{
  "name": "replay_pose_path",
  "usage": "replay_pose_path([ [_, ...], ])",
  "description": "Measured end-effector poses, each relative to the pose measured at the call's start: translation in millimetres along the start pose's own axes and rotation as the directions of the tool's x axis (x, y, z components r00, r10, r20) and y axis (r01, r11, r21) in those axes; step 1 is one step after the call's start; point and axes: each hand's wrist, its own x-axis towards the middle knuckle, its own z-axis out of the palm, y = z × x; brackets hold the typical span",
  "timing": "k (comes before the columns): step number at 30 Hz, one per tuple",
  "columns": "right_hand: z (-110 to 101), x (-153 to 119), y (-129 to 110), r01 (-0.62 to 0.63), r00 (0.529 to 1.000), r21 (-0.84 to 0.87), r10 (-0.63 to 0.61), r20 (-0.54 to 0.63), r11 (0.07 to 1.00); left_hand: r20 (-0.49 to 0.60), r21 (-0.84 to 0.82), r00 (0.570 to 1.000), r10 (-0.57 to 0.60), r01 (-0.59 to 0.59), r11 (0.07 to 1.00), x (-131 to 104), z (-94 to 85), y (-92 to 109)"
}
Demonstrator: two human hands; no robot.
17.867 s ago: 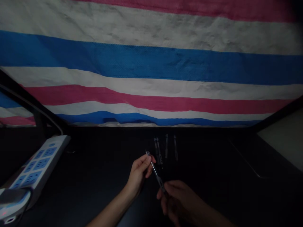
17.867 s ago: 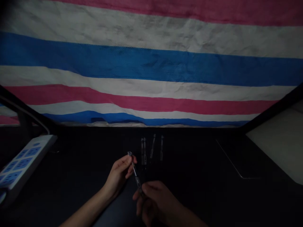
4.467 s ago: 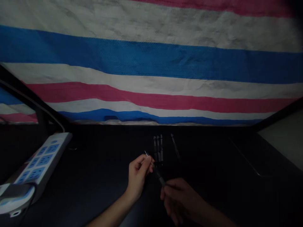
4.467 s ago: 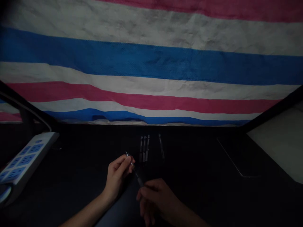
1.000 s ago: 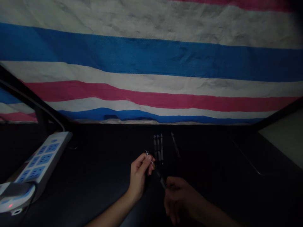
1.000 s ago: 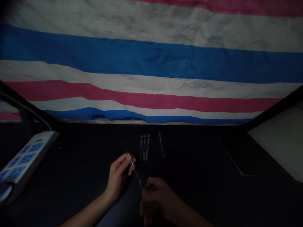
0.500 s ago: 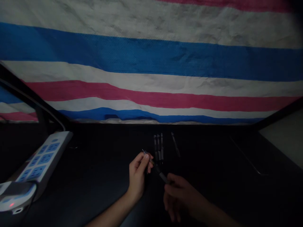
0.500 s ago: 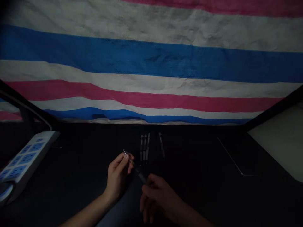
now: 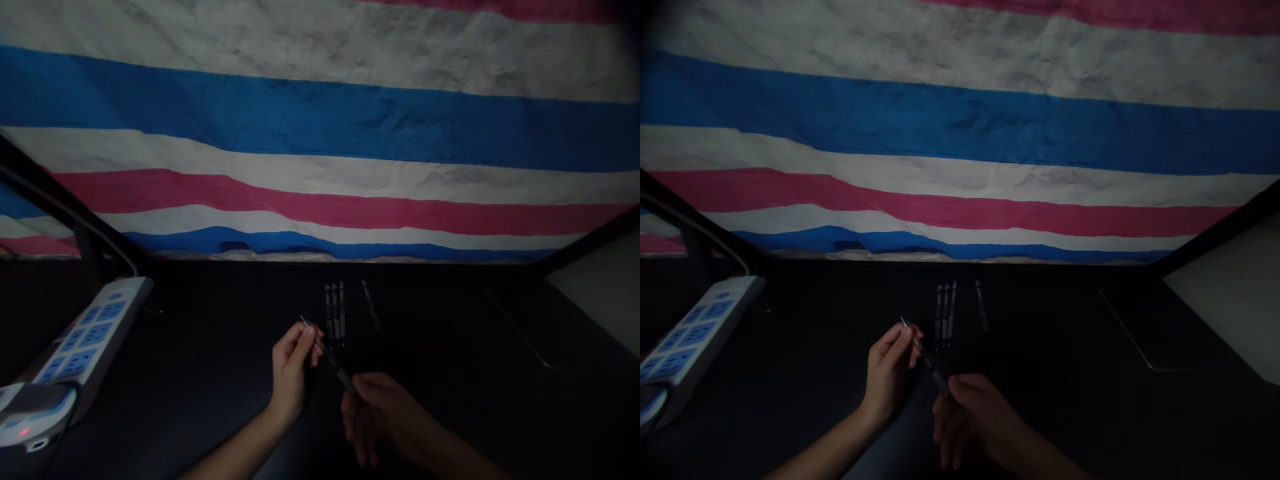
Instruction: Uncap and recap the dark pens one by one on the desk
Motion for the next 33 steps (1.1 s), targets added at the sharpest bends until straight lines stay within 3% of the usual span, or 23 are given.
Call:
replay_pose_path([
  [4,0.9,-1.4,-1.0,0.047,0.999,-0.06,-0.049,-0.025,0.997,-0.017,0.01,1.0,0.002,-0.002,1.0,-0.2,-0.1,0.1],
  [8,0.4,-1.5,-0.2,0.017,1.0,-0.033,-0.016,0.026,0.999,-0.011,0.017,1.0,0.008,-0.008,1.0,-1.1,0.7,1.0],
  [15,-0.3,0.4,3.8,0.051,0.998,-0.082,-0.053,-0.017,0.995,-0.019,0.054,0.999,0.04,-0.039,0.998,-1.6,-0.2,-1.7],
  [23,-9.8,2.8,3.9,-0.063,0.988,0.028,0.058,0.14,0.998,0.165,-0.042,0.986,-0.023,0.03,0.999,4.1,-2.2,-0.7],
  [28,-6.0,0.8,0.8,0.07,0.996,-0.002,-0.069,0.056,0.998,0.2,-0.022,0.98,0.021,-0.017,1.0,5.4,1.3,6.2],
  [33,-5.0,1.1,-1.0,0.183,0.983,-0.076,-0.184,-0.012,0.98,0.27,-0.054,0.963,0.005,0.01,0.998,4.7,3.8,9.3],
])
